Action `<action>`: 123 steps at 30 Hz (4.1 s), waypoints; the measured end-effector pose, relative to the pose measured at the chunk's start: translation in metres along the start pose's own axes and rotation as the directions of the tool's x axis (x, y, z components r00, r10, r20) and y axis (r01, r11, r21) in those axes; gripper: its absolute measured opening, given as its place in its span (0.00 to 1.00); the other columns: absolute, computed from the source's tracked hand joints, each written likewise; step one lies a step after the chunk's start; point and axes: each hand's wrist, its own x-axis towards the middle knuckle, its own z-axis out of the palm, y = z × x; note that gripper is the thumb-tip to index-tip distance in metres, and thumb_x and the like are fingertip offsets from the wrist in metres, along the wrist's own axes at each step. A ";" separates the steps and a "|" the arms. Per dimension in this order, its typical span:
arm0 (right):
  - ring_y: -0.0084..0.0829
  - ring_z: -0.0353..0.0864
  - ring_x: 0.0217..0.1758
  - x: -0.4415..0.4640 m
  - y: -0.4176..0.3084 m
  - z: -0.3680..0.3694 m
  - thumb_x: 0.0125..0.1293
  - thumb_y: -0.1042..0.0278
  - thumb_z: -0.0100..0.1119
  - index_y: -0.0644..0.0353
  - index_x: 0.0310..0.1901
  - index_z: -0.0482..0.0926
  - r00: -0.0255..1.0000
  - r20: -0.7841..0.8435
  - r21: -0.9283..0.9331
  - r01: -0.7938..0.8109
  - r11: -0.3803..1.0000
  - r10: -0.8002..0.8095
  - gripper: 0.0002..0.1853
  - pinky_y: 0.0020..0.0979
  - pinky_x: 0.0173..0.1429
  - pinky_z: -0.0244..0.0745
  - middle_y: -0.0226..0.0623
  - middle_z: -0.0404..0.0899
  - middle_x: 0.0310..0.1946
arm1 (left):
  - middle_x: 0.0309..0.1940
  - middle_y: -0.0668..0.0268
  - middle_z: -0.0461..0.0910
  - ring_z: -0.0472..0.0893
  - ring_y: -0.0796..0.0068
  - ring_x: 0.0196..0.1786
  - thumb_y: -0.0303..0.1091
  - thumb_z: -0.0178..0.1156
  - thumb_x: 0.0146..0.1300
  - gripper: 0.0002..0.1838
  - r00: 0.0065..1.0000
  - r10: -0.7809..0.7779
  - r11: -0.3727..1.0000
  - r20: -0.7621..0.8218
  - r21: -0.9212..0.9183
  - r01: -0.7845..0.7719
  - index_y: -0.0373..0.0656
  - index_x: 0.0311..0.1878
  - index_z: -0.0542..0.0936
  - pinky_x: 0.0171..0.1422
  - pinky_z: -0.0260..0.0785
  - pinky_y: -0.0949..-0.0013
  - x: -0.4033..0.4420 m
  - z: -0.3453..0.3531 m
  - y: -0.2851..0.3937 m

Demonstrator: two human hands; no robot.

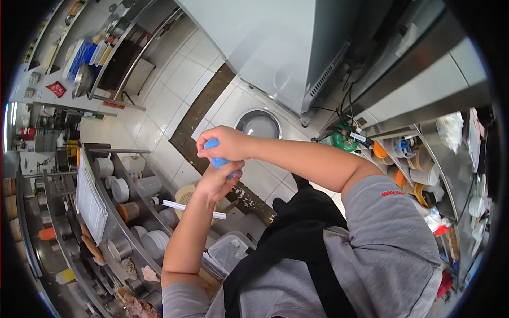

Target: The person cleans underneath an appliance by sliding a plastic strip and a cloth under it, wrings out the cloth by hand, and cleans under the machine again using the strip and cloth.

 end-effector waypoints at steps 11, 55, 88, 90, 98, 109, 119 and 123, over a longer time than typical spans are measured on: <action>0.46 0.79 0.37 0.080 0.113 -0.049 0.54 0.50 0.64 0.61 0.34 0.80 0.993 -0.099 -0.458 -0.108 0.883 0.070 0.19 0.39 0.44 0.73 0.48 0.81 0.32 | 0.20 0.73 0.66 0.60 0.84 0.14 0.28 0.59 0.56 0.10 0.923 0.105 0.989 -0.370 0.135 -0.058 0.45 0.37 0.68 0.16 0.47 0.76 0.133 -0.032 -0.019; 0.52 0.78 0.34 0.091 0.098 -0.063 0.69 0.49 0.41 0.63 0.25 0.79 0.798 -0.588 -0.306 -0.373 0.876 0.134 0.27 0.47 0.40 0.73 0.51 0.79 0.27 | 0.41 0.53 0.81 0.80 0.60 0.45 0.37 0.57 0.59 0.17 0.759 0.608 0.351 -0.232 0.936 0.006 0.36 0.47 0.77 0.47 0.69 0.61 0.173 -0.045 -0.004; 0.42 0.73 0.48 -0.061 0.104 0.093 0.57 0.73 0.58 0.59 0.38 0.71 0.880 -0.321 -0.505 0.155 0.849 -0.351 0.09 0.41 0.51 0.68 0.38 0.74 0.44 | 0.55 0.64 0.71 0.74 0.67 0.56 0.33 0.52 0.67 0.19 0.793 0.290 0.908 -0.536 -0.107 -0.405 0.49 0.60 0.64 0.59 0.69 0.55 -0.070 -0.121 -0.108; 0.43 0.74 0.45 -0.062 0.088 0.104 0.58 0.74 0.57 0.60 0.39 0.70 0.890 -0.315 -0.430 0.176 0.886 -0.330 0.09 0.41 0.48 0.69 0.40 0.74 0.42 | 0.57 0.63 0.70 0.73 0.66 0.57 0.37 0.51 0.68 0.21 0.761 0.268 0.913 -0.590 -0.096 -0.396 0.49 0.62 0.62 0.58 0.69 0.55 -0.081 -0.129 -0.116; 0.47 0.77 0.34 -0.060 0.043 0.169 0.64 0.71 0.51 0.60 0.44 0.66 0.935 -0.301 -0.178 0.138 0.974 -0.187 0.08 0.41 0.38 0.70 0.45 0.76 0.32 | 0.62 0.60 0.64 0.69 0.64 0.62 0.33 0.53 0.66 0.32 0.624 0.347 0.937 -0.700 0.230 -0.263 0.56 0.70 0.52 0.57 0.69 0.59 -0.118 -0.108 -0.140; 0.45 0.78 0.37 -0.074 0.023 0.201 0.65 0.65 0.51 0.57 0.41 0.69 0.949 -0.046 -0.442 0.259 0.859 -0.311 0.08 0.42 0.37 0.70 0.39 0.78 0.33 | 0.34 0.60 0.79 0.77 0.70 0.35 0.27 0.61 0.57 0.09 0.609 0.785 0.374 -0.116 0.872 -0.316 0.37 0.40 0.76 0.40 0.68 0.67 -0.133 -0.146 -0.165; 0.44 0.78 0.36 -0.108 0.033 0.165 0.47 0.51 0.69 0.55 0.45 0.69 0.979 0.097 -0.644 0.199 0.739 -0.179 0.27 0.39 0.37 0.71 0.38 0.77 0.35 | 0.32 0.52 0.79 0.80 0.60 0.35 0.18 0.54 0.52 0.13 0.668 0.730 0.378 -0.141 0.898 -0.224 0.37 0.42 0.76 0.40 0.70 0.65 -0.155 -0.125 -0.160; 0.44 0.78 0.40 -0.115 0.040 0.147 0.50 0.55 0.67 0.57 0.42 0.71 0.988 0.145 -0.859 0.102 0.501 0.046 0.22 0.41 0.40 0.72 0.40 0.76 0.39 | 0.32 0.50 0.80 0.81 0.59 0.34 0.21 0.54 0.56 0.08 0.610 0.768 0.374 -0.195 0.910 -0.180 0.37 0.40 0.77 0.40 0.70 0.64 -0.157 -0.123 -0.158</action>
